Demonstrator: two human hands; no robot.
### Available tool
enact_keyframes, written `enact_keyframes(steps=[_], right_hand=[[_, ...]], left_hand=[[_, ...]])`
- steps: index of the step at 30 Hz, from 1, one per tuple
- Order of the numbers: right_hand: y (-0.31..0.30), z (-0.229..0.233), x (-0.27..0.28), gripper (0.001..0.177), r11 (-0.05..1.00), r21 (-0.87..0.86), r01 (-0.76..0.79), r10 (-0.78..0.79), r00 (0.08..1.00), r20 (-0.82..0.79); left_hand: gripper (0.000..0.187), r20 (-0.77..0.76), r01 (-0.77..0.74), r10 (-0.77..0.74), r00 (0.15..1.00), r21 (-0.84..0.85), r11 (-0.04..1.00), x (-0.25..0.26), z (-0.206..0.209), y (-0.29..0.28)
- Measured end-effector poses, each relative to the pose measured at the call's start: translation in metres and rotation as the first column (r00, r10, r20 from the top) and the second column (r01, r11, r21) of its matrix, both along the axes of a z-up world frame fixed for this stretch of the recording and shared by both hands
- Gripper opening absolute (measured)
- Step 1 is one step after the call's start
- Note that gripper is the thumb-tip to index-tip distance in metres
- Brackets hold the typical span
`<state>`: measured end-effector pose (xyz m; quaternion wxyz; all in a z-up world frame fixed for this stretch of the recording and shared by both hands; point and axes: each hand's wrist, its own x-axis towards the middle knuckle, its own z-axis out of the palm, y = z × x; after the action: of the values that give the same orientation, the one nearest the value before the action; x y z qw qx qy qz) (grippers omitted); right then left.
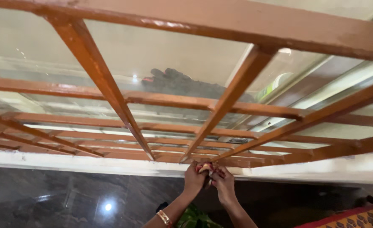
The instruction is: The person wipes the brown metal window grille with a cloth, moving methodically across horizontal and vertical bars. The person uses both hands to hold and maneuver the cloth while cleaning the grille surface.
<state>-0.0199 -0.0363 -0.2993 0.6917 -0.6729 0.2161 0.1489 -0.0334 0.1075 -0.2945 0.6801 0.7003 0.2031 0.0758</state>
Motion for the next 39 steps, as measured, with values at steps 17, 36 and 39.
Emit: enact_keyframes(steps=[17,36,39], right_hand=[[0.011,0.087,0.011,0.03,0.957,-0.205,-0.205,0.26,0.919,0.296],[-0.004,0.112,0.001,0.01,0.971,0.052,-0.231,0.192,0.897,0.397],[-0.001,0.141,-0.001,0.02,0.989,0.125,-0.073,0.029,0.947,0.32]], left_hand=[[0.035,0.226,0.104,-0.051,0.973,-0.232,0.967,0.003,0.076,-0.008],[0.023,0.135,-0.118,0.132,0.982,-0.109,0.987,-0.018,0.141,-0.023],[0.028,0.249,-0.114,0.191,0.95,-0.295,0.949,-0.032,0.192,-0.029]])
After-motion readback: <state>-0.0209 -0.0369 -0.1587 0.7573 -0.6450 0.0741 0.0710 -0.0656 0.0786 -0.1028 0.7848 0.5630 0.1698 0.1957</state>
